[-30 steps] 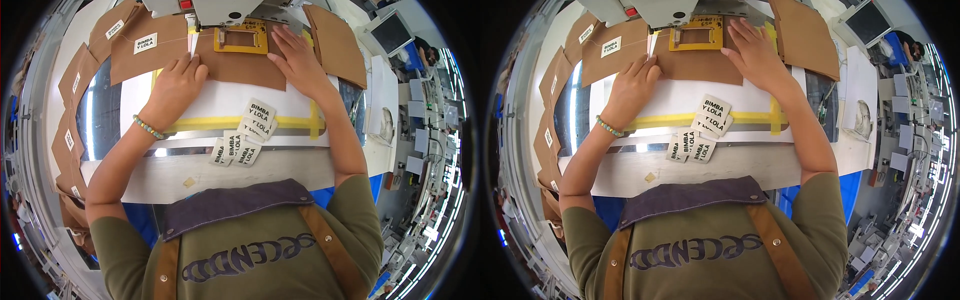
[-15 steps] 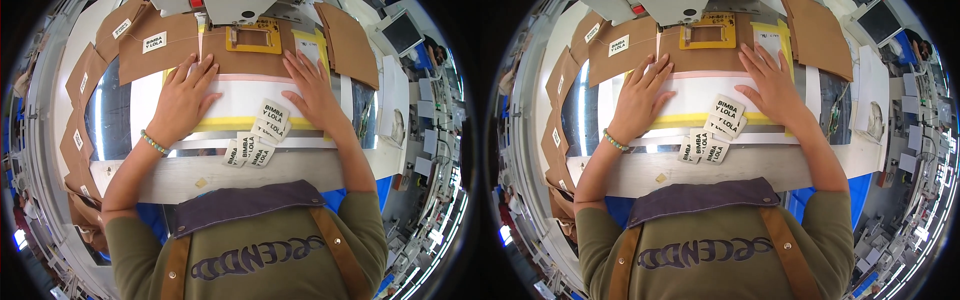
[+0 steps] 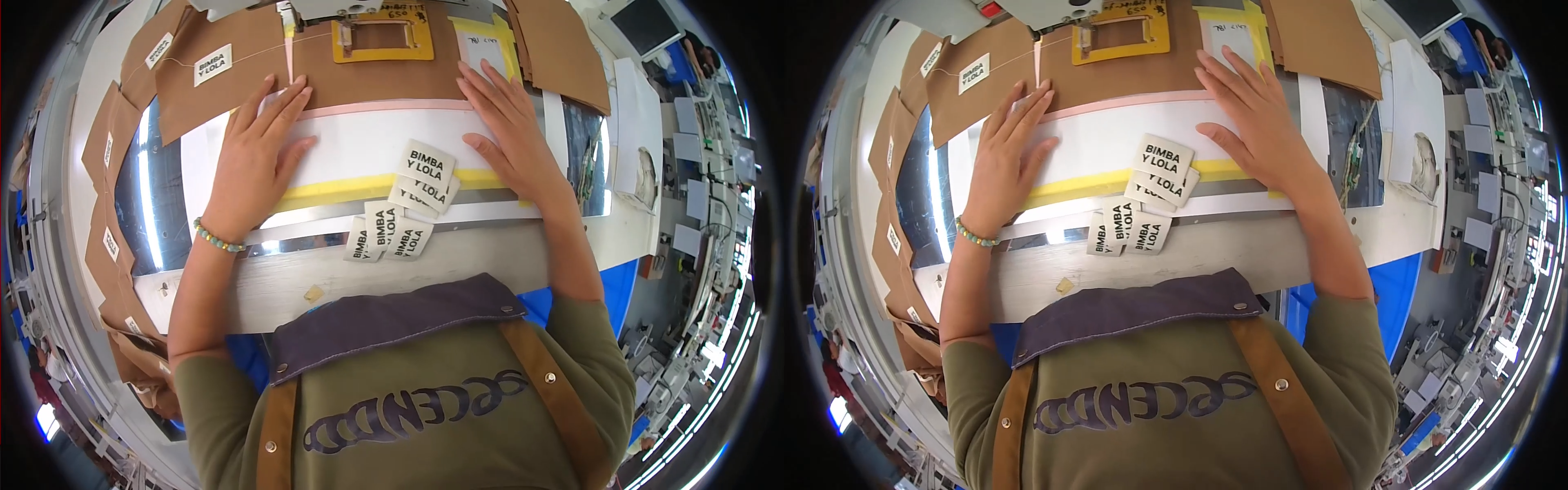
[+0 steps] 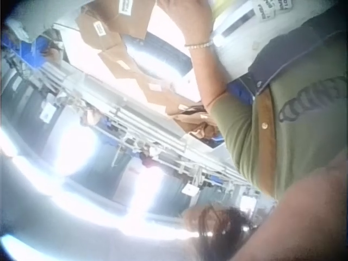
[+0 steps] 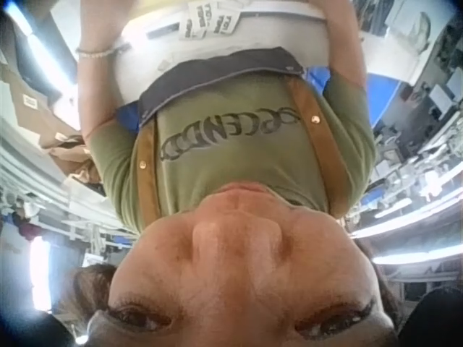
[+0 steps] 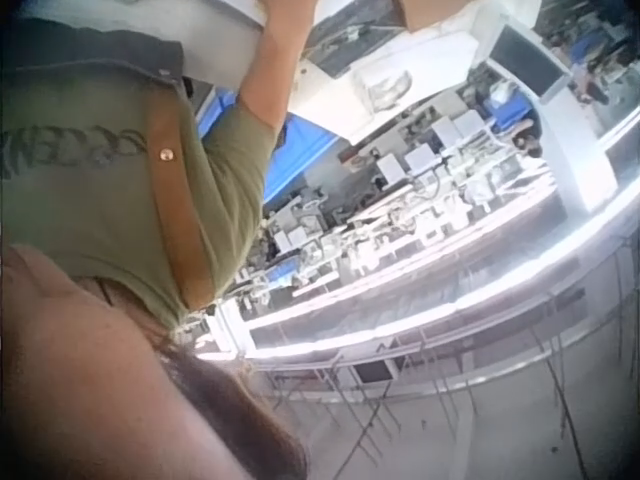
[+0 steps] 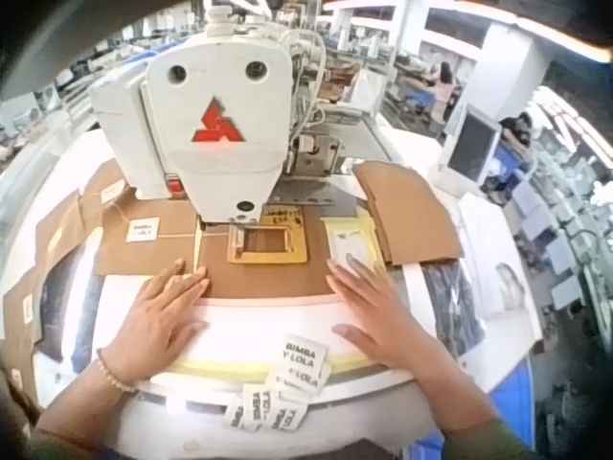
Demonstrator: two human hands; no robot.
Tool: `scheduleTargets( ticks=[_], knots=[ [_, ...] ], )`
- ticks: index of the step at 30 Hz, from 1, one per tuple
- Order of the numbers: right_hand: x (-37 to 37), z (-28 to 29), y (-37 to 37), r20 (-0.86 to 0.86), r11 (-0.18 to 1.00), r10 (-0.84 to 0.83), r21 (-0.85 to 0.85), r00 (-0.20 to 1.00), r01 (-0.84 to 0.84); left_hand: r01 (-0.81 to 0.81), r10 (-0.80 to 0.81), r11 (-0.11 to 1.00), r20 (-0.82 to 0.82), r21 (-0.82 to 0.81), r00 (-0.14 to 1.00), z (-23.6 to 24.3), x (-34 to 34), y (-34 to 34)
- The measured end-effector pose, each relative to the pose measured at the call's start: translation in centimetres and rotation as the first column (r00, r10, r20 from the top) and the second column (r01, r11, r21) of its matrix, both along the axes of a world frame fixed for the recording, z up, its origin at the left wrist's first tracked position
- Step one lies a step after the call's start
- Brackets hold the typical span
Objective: Sewing branded labels onto leather pieces using an industrial sewing machine.
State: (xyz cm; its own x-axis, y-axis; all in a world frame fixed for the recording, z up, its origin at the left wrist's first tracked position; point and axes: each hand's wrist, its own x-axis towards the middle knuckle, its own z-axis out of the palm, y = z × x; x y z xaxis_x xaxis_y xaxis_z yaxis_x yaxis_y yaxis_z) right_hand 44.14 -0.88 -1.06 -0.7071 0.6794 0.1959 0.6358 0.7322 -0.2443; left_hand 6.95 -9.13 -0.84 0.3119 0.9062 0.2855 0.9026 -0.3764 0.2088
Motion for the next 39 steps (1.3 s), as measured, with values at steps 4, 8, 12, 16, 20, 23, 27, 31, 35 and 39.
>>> scheduleTargets(
  ticks=[4, 8, 12, 16, 20, 23, 27, 31, 35, 39],
  knots=[
    [0.31, -0.30, 0.78, -0.009, 0.998, 0.060, -0.003, 0.998, -0.060, 0.024, -0.025, 0.999, -0.037, -0.026, 0.999, -0.26, -0.46, -0.03],
    [0.11, -0.44, 0.46, -0.218, 0.999, 0.050, 0.028, 0.975, -0.045, -0.014, 0.011, 0.998, 0.047, 0.053, 0.999, -0.09, 0.37, -0.18],
    [0.08, -0.28, 0.42, -0.102, 0.998, 0.059, 0.019, 0.993, -0.057, 0.019, -0.019, 1.000, -0.069, -0.009, 0.997, -0.26, 0.30, -0.17],
    [0.10, -0.66, 0.38, -0.014, 0.998, 0.056, 0.027, 0.998, -0.056, 0.023, -0.028, 0.998, -0.079, -0.062, 0.996, -0.31, 0.10, -0.05],
    [-0.21, -0.51, 0.26, -0.038, 0.998, 0.035, 0.052, 0.999, -0.033, 0.030, -0.032, 0.998, -0.048, -0.055, 0.998, -0.11, 0.12, 0.04],
    [-0.22, -0.22, 0.18, 0.057, 0.996, 0.054, 0.065, 0.997, -0.058, 0.023, -0.026, 0.998, -0.056, -0.053, 0.998, -0.26, -0.18, -0.05],
    [-0.17, -0.38, 0.04, 0.022, 0.997, 0.043, 0.057, 0.999, -0.045, 0.037, -0.038, 0.999, -0.031, -0.035, 0.999, -0.36, -0.12, -0.14],
    [-0.05, -0.31, 0.03, 0.027, 0.997, 0.051, 0.056, 0.998, -0.053, 0.053, -0.053, 0.998, 0.005, -0.028, 0.999, -0.23, -0.11, -0.27],
    [0.05, -0.45, 0.15, 0.016, 0.997, 0.060, 0.055, 0.998, -0.061, 0.054, -0.054, 0.998, 0.000, -0.018, 0.999, -0.18, -0.04, -0.09],
    [0.14, -0.87, 0.28, 0.004, 0.995, 0.081, 0.057, 0.997, -0.081, 0.061, -0.062, 0.998, 0.025, 0.021, 0.998, -0.36, -0.24, -0.11]
  ],
)
